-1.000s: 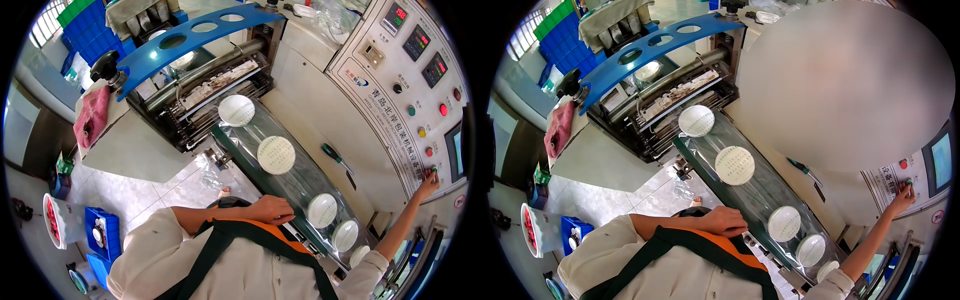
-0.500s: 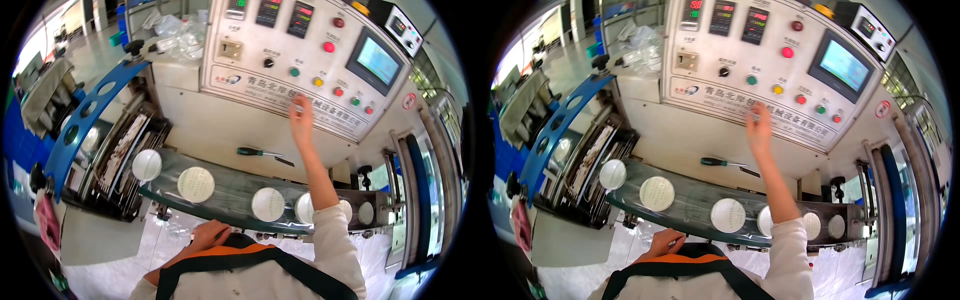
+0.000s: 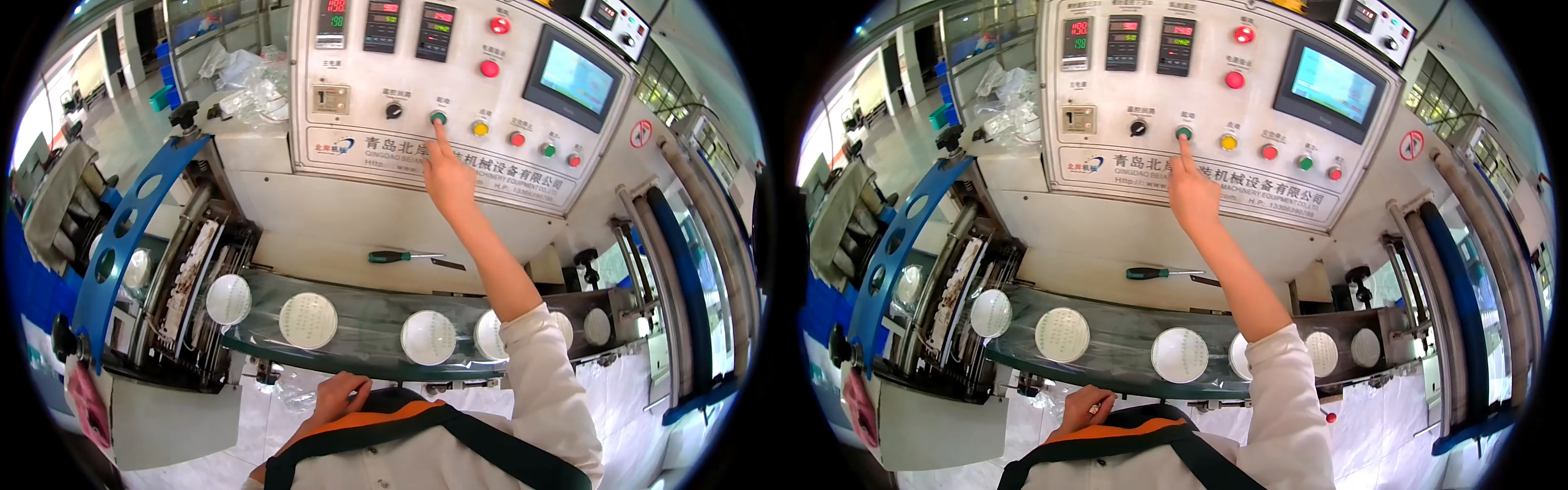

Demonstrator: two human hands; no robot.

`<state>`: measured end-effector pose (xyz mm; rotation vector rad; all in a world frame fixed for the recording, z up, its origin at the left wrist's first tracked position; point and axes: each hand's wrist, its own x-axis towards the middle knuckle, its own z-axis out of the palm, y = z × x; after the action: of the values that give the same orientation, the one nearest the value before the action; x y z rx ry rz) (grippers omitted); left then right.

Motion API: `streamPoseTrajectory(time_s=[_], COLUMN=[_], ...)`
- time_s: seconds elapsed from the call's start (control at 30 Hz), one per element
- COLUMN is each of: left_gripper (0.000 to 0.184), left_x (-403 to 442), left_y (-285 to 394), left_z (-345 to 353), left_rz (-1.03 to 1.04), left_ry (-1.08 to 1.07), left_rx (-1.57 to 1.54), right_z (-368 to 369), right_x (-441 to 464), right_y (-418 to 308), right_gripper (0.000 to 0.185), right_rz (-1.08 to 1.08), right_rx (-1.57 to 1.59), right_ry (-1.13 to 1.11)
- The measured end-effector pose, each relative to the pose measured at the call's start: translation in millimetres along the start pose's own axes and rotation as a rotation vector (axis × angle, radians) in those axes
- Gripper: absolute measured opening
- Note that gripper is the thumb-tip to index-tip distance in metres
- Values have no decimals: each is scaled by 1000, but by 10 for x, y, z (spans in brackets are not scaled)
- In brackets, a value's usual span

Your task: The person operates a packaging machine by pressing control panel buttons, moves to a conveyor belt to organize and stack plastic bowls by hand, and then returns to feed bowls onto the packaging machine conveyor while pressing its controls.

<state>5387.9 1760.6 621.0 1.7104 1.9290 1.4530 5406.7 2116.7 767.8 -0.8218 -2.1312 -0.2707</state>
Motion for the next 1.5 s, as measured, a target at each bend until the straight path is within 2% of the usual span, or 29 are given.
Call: streamPoseTrajectory(time_s=[0.07, 0.1, 0.13, 0.2, 0.23, 0.3, 0.43, 0.53, 0.67, 0.87, 0.93, 1.07, 1.13, 1.23, 1.4, 1.5], left_gripper=[9, 9, 9, 9, 9, 8, 7, 8, 12, 17, 15, 16, 18, 21, 25, 30], left_x=[9, -15, -30, -75, -110, -167, -246, -236, -148, -90, -85, -62, -80, -117, -205, -256], left_y=[23, 24, 21, -7, -41, -93, -139, -109, -45, 4, 40, 117, 114, 139, 13, 4], left_z=[19, 30, 42, 43, 43, 40, 70, 107, 130, 149, 118, 45, 38, 3, 82, -16], left_rz=[42, 0, -38, -37, -61, -70, -99, -121, -52, -40, -67, -37, -23, -96, -105, -249], left_ry=[-24, -30, -33, -52, -59, -53, -67, -77, -158, -205, -212, -247, -191, -143, -242, -380], left_rx=[-17, -28, -37, -45, -30, -6, 10, -5, 10, 34, 86, 170, 153, 145, 144, 222], right_z=[-30, -90, -134, -164, -157, -182, -416, -513, -446, -397, -261, -102, -55, 48, 59, 4], right_x=[-33, -59, -107, -188, -211, -296, -334, -292, -192, -89, -99, -141, -116, -70, -87, -93], right_y=[52, 88, 157, 294, 412, 743, 1353, 1600, 1737, 1834, 2076, 2414, 2595, 2775, 2743, 2700], right_gripper=[24, 25, 25, 28, 28, 29, 29, 28, 23, 18, 18, 21, 23, 26, 27, 29], right_rz=[-82, -106, -91, 28, 34, 65, 440, 502, 577, 574, 540, 497, 496, 494, 527, 546], right_rx=[113, 185, 169, 524, 513, 513, 628, 554, 802, 917, 1010, 980, 1007, 1052, 1037, 1025], right_ry=[41, 50, 62, 125, 135, 441, 607, 574, 480, 434, 420, 395, 380, 374, 386, 351])
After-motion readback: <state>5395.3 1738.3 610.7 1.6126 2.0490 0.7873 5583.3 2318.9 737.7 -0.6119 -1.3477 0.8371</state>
